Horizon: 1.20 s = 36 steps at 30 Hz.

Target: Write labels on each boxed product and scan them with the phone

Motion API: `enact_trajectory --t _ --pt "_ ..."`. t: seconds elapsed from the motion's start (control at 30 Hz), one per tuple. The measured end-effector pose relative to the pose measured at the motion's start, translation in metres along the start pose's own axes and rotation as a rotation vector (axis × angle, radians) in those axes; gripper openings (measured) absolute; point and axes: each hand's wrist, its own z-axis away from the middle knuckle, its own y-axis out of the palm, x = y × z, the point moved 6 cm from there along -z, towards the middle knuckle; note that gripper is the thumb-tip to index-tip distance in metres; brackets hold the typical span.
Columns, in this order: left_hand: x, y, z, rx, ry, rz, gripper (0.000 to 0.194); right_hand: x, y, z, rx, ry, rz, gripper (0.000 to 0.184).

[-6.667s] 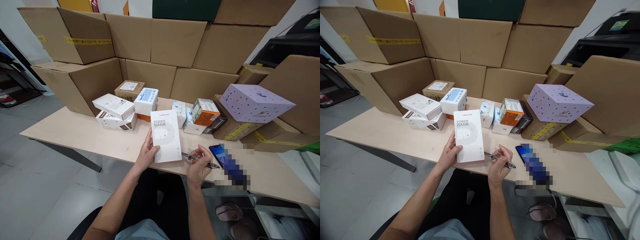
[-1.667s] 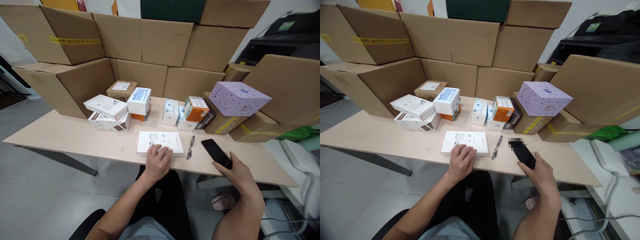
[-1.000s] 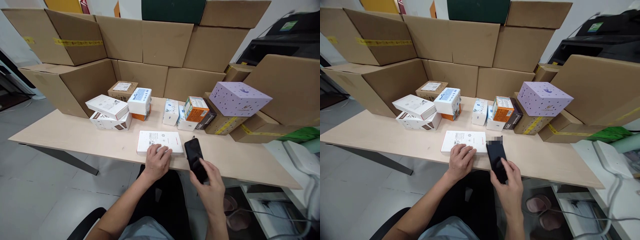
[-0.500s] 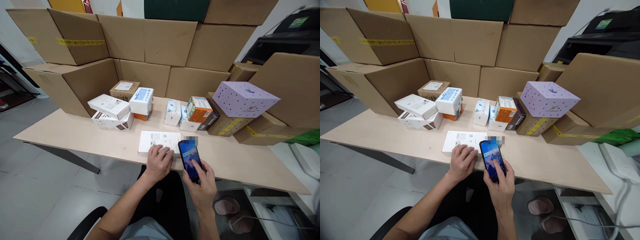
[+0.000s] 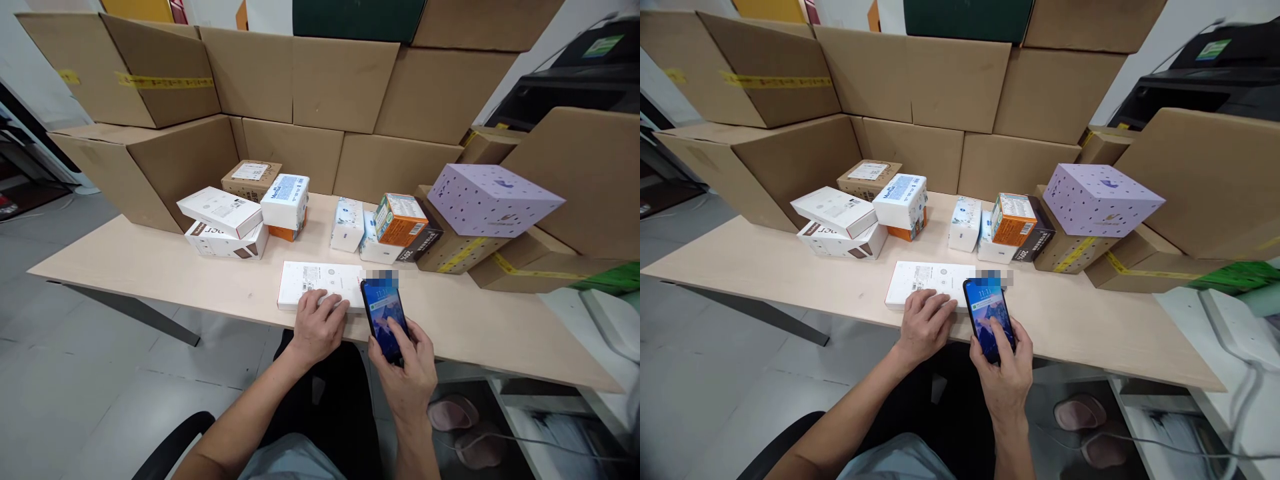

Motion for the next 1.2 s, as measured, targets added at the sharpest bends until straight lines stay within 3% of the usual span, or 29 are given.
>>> enact_trajectory --t 0.23,0.43,0.7,0.93,1.13,1.2 --pt "0.0 0.0 0.0 -0.003 0.011 0.003 0.034 -0.012 -0.003 -0.003 -0.015 0.014 0.043 0.043" --pt "-0.001 -0.001 0.0 -0.016 0.013 0.0 0.034 -0.058 -0.013 -0.005 -0.013 0.125 0.209 0.039" --pt "-0.001 -0.001 0.0 -0.028 0.014 -0.007 0.034 -0.126 -0.02 -0.017 0.258 0.333 0.369 0.058" --pt "-0.001 -0.001 0.0 -0.022 0.014 -0.023 0.034 -0.174 -0.014 -0.021 0.539 0.48 0.488 0.062" --pt "-0.001 -0.001 -0.001 -0.037 0.014 -0.018 0.033 -0.203 -0.009 -0.013 0.618 0.46 0.487 0.064" --pt "-0.002 -0.002 -0.001 -0.035 0.011 -0.014 0.033 -0.205 -0.008 -0.013 0.543 0.396 0.409 0.063"
